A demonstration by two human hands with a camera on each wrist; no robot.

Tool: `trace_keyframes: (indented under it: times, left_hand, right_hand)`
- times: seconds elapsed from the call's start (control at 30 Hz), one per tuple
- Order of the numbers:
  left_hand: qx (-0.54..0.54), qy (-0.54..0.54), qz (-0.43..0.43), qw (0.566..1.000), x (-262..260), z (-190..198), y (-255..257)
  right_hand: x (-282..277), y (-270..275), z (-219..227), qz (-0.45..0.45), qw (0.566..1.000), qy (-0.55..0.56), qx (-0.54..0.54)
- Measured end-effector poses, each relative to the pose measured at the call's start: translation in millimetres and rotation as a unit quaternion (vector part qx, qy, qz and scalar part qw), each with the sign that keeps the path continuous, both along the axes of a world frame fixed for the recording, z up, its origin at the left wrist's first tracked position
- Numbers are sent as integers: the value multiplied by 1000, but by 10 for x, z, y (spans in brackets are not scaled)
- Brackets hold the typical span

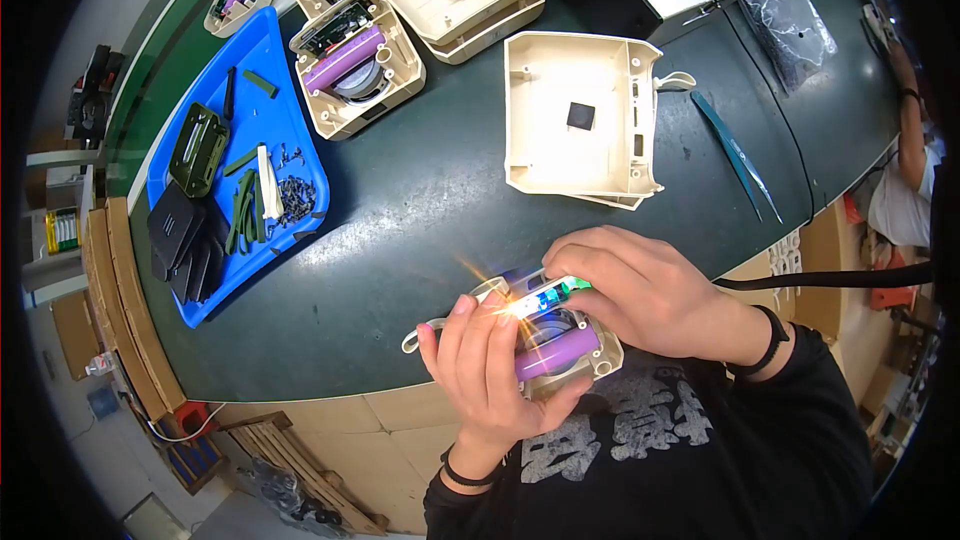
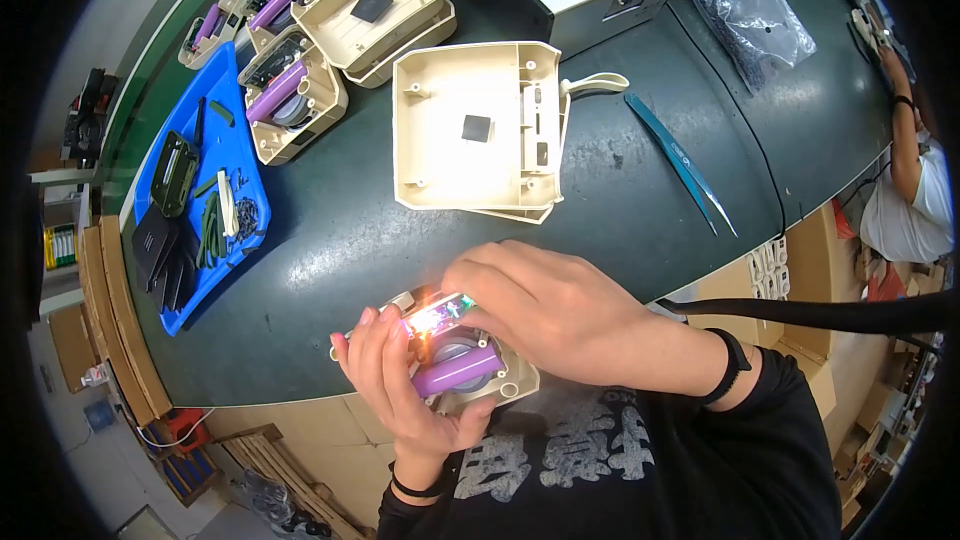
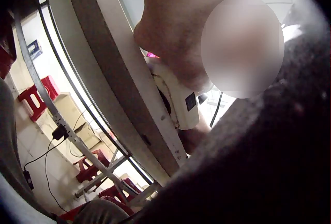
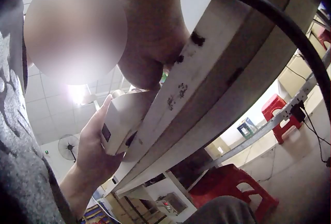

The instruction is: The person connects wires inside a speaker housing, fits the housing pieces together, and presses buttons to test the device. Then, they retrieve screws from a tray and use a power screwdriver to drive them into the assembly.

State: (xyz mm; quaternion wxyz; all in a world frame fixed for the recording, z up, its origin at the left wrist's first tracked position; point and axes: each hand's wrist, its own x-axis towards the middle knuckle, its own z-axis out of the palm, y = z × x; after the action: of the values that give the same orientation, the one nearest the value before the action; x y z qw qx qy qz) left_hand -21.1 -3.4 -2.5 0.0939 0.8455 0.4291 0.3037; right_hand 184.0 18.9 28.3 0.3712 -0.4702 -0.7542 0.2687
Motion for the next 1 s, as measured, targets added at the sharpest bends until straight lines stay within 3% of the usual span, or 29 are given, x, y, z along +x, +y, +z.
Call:
trace_keyframes:
  times: [0.63, 0.87, 1.0]
  left_hand:
    - [5, -4, 3, 1000, 24, 9, 6]
    - [7, -11, 13, 1000, 32, 39, 5]
    - [15, -15, 15, 1000, 48, 61, 24]
  right_hand:
    - [12, 5, 13, 10, 1000, -8, -14]
    - [34, -50, 53, 0, 1000, -22, 20]
    - [126, -113, 148, -43, 993, -44, 99]
